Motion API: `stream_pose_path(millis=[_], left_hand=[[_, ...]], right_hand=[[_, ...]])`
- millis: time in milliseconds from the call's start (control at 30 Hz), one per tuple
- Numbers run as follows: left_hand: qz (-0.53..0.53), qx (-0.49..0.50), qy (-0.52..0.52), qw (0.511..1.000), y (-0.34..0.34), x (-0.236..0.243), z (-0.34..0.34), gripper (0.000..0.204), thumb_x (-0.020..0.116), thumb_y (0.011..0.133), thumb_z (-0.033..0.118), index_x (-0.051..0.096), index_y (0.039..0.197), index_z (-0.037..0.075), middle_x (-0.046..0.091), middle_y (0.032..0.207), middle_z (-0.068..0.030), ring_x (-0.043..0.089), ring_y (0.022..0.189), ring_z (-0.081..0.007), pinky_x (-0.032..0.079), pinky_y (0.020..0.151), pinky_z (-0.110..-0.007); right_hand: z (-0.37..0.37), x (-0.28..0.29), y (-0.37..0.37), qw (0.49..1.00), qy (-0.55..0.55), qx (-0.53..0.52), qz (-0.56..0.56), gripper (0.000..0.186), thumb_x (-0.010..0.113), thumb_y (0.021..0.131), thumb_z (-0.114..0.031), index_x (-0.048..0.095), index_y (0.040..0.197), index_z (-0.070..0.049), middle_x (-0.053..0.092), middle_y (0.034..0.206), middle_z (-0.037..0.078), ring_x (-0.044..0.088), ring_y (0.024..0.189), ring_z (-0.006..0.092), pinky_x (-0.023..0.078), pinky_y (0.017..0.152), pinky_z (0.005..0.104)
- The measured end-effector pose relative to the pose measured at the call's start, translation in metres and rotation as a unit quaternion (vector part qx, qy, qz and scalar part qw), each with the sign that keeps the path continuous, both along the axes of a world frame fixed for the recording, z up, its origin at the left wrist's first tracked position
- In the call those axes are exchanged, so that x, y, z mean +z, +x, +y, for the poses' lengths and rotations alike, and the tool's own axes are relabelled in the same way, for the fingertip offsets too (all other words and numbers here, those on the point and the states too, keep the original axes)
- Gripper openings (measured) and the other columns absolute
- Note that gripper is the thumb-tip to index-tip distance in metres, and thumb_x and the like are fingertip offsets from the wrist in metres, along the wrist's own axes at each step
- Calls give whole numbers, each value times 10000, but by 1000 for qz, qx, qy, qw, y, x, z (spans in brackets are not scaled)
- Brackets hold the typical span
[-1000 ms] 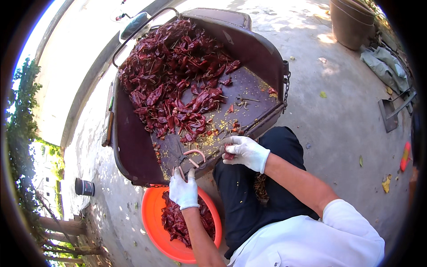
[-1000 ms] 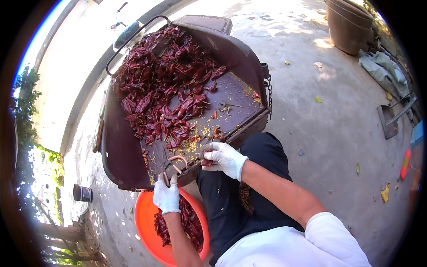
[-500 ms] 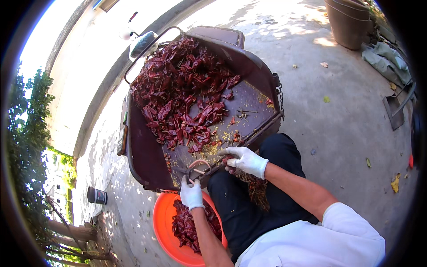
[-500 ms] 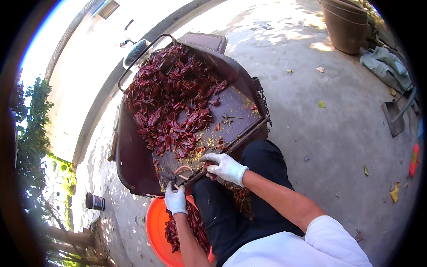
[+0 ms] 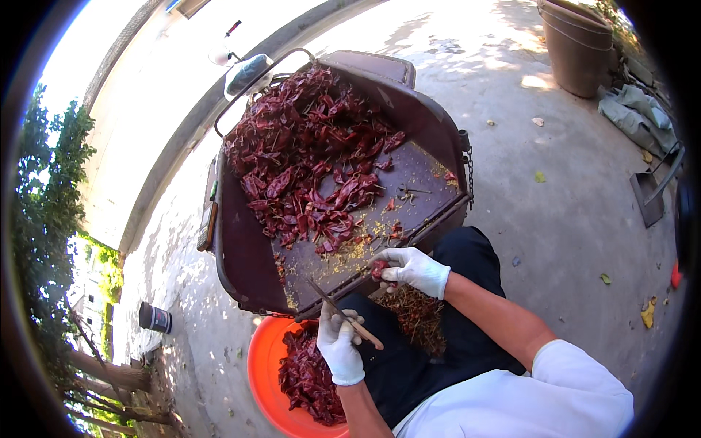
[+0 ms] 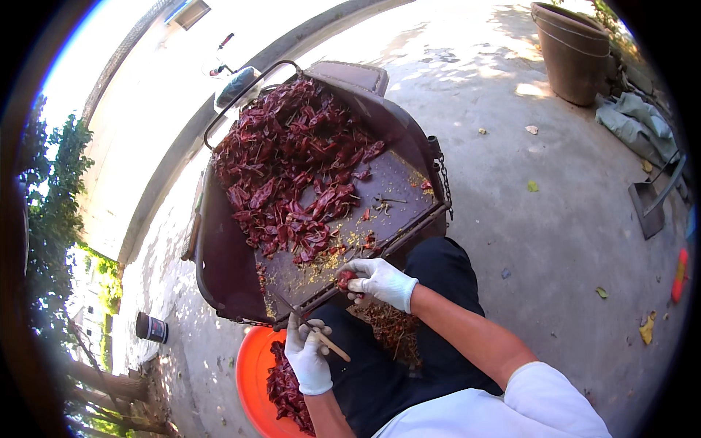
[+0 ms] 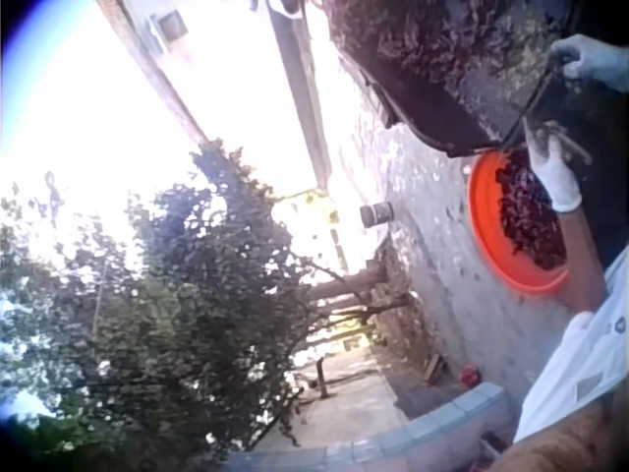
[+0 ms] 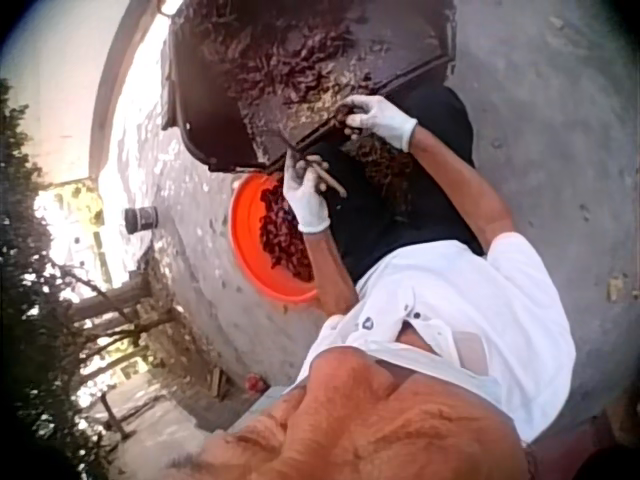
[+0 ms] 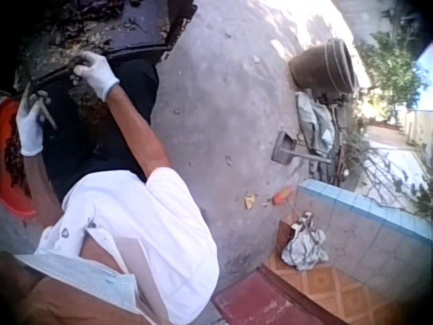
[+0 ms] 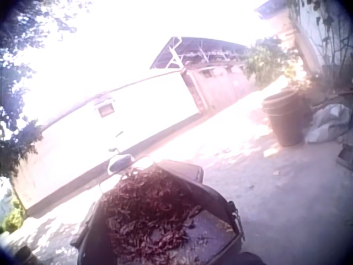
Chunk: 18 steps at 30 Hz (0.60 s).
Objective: The person removes seeds from dried red chilies by hand and using scissors, placing the cleaned chili pieces into a red bucket.
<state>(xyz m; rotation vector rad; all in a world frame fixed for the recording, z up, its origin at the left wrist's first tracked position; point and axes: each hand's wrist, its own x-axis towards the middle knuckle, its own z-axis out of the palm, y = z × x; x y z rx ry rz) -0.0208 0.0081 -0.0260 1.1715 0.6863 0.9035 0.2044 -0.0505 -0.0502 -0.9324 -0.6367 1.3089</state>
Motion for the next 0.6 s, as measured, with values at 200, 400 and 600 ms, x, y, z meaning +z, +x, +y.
stream_pose_path(millis=[200,400,600], left_hand=[[-188,-126,-169,959,10,-1,-31,624,582,870,59,371,1449,-44,611,1062,-161,645,871,-239,553,748,-364],[-49,-95,-118,987,-5,-24,-37,606,644,872,-6,421,1435,-34,612,1028,-108,624,773,-153,516,640,-251],[212,-10,-11,977,0,-17,-47,376,711,887,85,635,1232,-43,679,819,-64,608,630,-113,495,574,-253]], right_hand=[[-2,0,2,1000,4,15,-7,362,577,986,-89,522,1338,-30,629,1059,30,619,820,110,537,694,260],[-1,6,2,1000,-19,12,4,377,660,958,-150,566,1299,-23,651,1012,23,629,809,101,526,690,244],[0,-5,1,999,-5,-8,-46,308,685,933,-129,633,1217,-22,678,1018,34,632,871,102,515,753,253]])
